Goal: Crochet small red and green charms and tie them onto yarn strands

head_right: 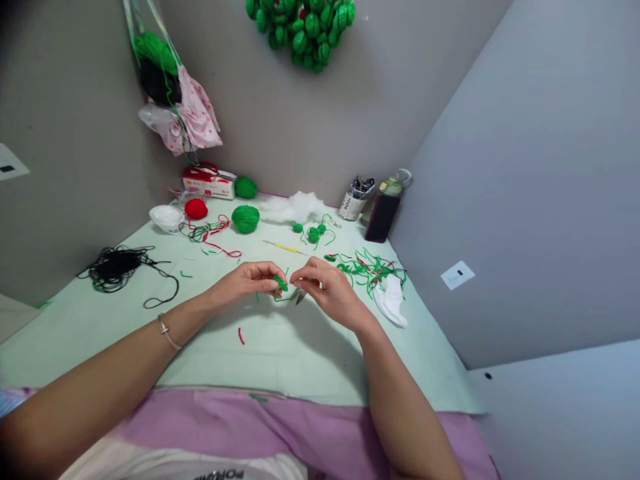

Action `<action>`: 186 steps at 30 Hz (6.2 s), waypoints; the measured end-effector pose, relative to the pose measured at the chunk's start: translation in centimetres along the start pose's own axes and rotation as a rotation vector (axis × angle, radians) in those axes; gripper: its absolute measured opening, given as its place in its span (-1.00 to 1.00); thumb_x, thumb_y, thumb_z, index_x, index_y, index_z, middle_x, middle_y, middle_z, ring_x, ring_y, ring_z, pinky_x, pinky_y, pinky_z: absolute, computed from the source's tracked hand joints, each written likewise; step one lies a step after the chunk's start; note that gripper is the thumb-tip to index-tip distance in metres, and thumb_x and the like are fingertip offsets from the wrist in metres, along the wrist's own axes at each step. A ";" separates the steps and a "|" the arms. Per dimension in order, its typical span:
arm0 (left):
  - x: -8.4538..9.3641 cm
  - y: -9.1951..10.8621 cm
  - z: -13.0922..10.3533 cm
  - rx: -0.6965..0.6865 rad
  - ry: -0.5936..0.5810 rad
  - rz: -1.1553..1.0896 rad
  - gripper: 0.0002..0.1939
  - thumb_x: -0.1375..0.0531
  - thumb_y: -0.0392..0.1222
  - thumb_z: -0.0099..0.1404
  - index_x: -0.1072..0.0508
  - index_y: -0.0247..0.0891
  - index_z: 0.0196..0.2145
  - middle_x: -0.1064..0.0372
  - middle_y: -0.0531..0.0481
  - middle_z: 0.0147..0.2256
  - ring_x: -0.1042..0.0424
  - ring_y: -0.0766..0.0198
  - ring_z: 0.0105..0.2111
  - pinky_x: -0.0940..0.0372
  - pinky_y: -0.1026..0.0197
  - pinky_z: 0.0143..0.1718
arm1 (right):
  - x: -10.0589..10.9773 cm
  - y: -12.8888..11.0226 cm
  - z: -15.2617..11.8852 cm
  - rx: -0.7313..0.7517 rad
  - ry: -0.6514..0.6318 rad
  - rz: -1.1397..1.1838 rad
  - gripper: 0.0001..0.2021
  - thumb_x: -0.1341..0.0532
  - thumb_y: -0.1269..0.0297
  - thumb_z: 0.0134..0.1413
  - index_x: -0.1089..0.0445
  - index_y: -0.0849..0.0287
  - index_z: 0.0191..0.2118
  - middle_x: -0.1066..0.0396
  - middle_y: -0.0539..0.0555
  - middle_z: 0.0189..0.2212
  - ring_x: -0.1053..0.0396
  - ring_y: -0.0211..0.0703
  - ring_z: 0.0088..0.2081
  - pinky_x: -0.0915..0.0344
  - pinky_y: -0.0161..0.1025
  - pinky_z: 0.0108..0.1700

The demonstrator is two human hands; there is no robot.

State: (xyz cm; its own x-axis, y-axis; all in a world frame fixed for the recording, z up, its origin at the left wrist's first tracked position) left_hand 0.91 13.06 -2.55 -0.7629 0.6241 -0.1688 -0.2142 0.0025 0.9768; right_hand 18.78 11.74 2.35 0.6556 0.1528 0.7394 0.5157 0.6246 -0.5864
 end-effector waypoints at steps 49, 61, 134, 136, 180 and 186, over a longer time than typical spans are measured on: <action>0.6 -2.1 0.4 0.137 0.143 0.020 -0.73 -0.34 -0.17 0.12 -0.38 -0.27 -0.27 -0.42 0.08 -0.48 -0.42 0.34 -0.50 -0.24 0.26 -0.36 | 8.6 4.7 -2.1 0.064 1.045 0.621 -0.97 -0.26 0.32 0.13 -0.39 0.10 -0.31 -0.24 -0.13 -0.58 -0.38 -0.28 -0.42 -0.36 -0.04 0.06; 0.2 -0.6 0.2 0.055 0.126 -0.018 -0.79 -0.34 -0.21 0.12 -0.50 -0.29 -0.27 -0.49 -0.03 -0.29 -0.47 0.22 -0.24 -0.23 0.15 -0.06 | 1.0 0.1 -0.2 0.063 0.124 -0.088 -0.85 -0.19 0.31 0.26 -0.52 0.03 -0.20 -0.36 0.06 -0.32 -0.33 -0.18 -0.28 -0.25 -0.21 -0.26; 1.1 -2.6 0.3 0.197 0.127 0.179 -0.91 -0.24 -0.28 0.04 -0.41 -0.27 -0.43 -0.38 0.05 -0.42 -0.36 0.34 -0.41 -0.18 0.30 -0.38 | 6.5 3.7 -1.0 -0.006 0.921 0.872 -0.80 -0.32 0.14 0.10 -0.35 0.13 -0.37 -0.12 -0.20 -0.69 -0.39 -0.32 -0.45 -0.35 -0.03 0.15; 1.0 -1.9 0.3 0.170 0.123 0.138 -0.91 -0.26 -0.28 0.05 -0.41 -0.28 -0.43 -0.36 0.07 -0.42 -0.34 0.38 -0.44 -0.20 0.30 -0.38 | 7.7 4.2 -1.7 0.049 1.064 0.794 -0.80 -0.31 0.15 0.11 -0.36 0.13 -0.39 -0.12 -0.19 -0.68 -0.38 -0.30 -0.45 -0.34 0.01 0.15; 0.0 -0.9 0.2 0.031 -0.022 -0.019 -0.78 -0.26 -0.16 0.24 -0.53 -0.31 -0.18 -0.50 -0.11 -0.25 -0.45 0.23 -0.23 -0.26 0.13 -0.06 | -0.1 0.3 0.1 0.087 0.089 -0.130 -0.85 -0.17 0.34 0.27 -0.50 0.06 -0.25 -0.30 0.05 -0.36 -0.30 -0.17 -0.28 -0.21 -0.22 -0.27; 0.0 -0.7 0.1 0.040 0.029 -0.014 -0.76 -0.29 -0.13 0.20 -0.47 -0.28 -0.20 -0.43 -0.04 -0.28 -0.43 0.27 -0.28 -0.27 0.17 -0.12 | -0.5 0.5 0.2 0.082 0.086 -0.049 -0.85 -0.18 0.30 0.26 -0.52 0.04 -0.23 -0.30 0.05 -0.37 -0.30 -0.18 -0.29 -0.23 -0.22 -0.27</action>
State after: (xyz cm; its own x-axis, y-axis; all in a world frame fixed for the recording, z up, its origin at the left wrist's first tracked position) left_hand 1.17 13.14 -3.23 -0.7773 0.6013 -0.1853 -0.2006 0.0423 0.9788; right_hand 18.64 12.12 1.71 0.6777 0.0563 0.7332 0.5038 0.6908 -0.5187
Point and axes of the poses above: each hand's wrist, its own z-axis towards the middle knuckle, its own x-axis out of the back of the hand, y = z × x, the point moved 4 cm from there along z, towards the middle knuckle
